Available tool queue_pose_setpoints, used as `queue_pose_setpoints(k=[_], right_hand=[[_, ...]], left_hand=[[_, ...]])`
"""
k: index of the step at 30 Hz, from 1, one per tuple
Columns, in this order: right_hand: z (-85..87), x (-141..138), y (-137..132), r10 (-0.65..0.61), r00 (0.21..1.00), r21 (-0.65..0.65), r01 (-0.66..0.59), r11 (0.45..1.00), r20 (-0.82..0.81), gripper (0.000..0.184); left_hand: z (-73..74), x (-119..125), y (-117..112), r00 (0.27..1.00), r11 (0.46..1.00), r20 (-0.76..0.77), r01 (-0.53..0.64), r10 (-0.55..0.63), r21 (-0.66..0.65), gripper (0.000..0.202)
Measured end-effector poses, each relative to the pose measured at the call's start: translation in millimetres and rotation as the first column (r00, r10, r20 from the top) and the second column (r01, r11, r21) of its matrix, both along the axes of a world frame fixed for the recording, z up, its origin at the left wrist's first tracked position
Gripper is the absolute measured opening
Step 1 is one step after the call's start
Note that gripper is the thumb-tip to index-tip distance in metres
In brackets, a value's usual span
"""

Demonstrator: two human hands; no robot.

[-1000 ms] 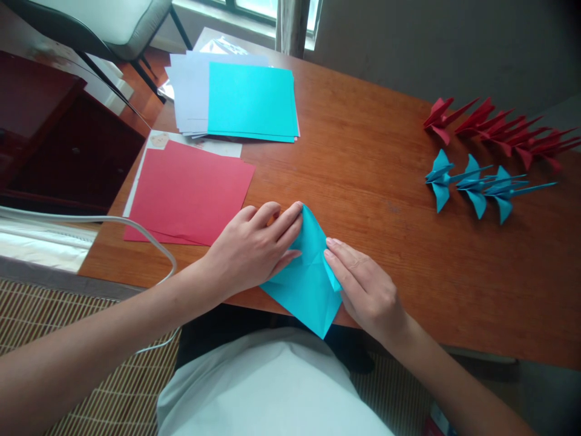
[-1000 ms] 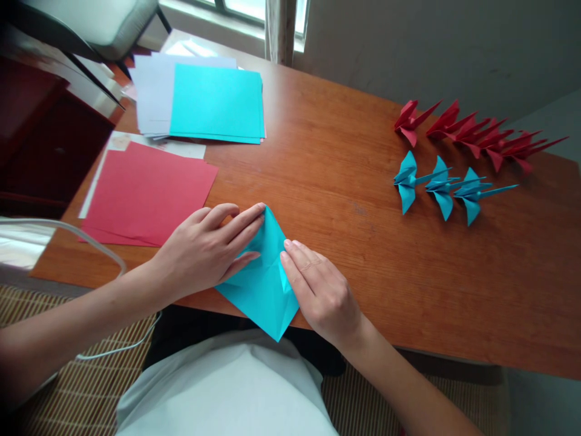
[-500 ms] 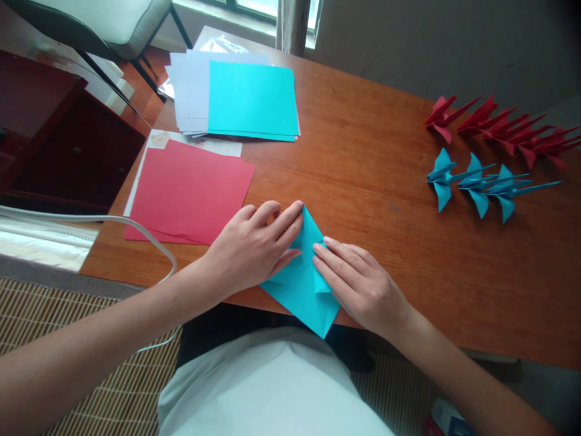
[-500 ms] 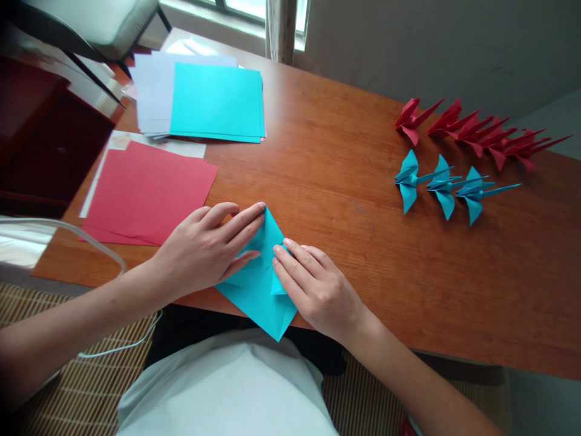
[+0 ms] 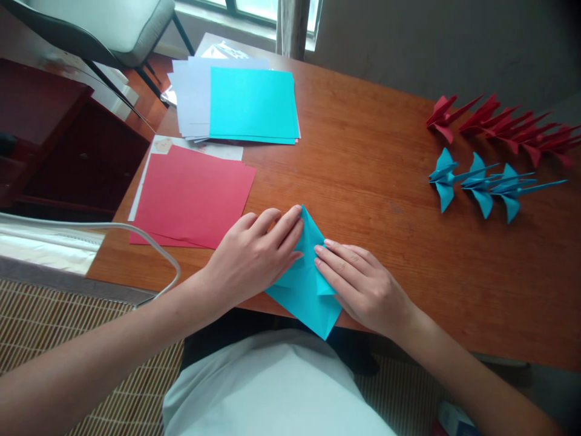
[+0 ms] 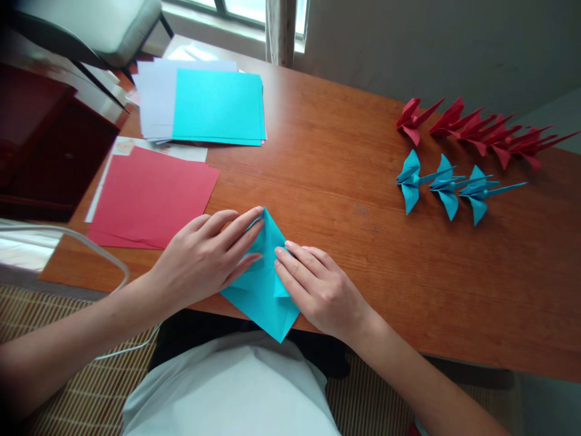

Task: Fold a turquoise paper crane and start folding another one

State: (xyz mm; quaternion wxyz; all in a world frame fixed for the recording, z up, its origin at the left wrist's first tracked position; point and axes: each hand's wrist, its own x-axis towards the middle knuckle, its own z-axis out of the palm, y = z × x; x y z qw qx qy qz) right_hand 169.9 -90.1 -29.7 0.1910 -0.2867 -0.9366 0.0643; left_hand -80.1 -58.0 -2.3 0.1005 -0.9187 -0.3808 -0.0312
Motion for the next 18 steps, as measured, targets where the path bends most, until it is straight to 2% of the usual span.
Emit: queue_pose_setpoints(k=[3, 7, 12, 18], right_hand=[[-1.7, 0, -1, -0.004, 1.000, -0.009, 0.004, 1.000, -0.010, 0.035], [-2.9, 1, -1, -0.006, 1.000, 0.005, 0.006, 1.000, -0.011, 0.035], [-1.7, 1, 0, 0.002, 1.000, 0.029, -0.002, 1.000, -0.015, 0.034], [-1.4, 3, 0, 0.008, 1.000, 0.034, -0.007, 0.999, -0.029, 0.034]], left_hand=[[2.6, 4, -14, 0.998, 0.999, 0.059, 0.022, -0.024, 0.036, 0.034], [-0.3, 6, -26, 0.994, 0.996, 0.079, 0.076, -0.073, -0.036, 0.039], [-7.3, 4, -26, 0.996, 0.993, 0.054, 0.071, -0.066, -0.092, 0.048], [-7.8, 4, -26, 0.997, 0.992, 0.050, 0.069, -0.064, -0.110, 0.049]])
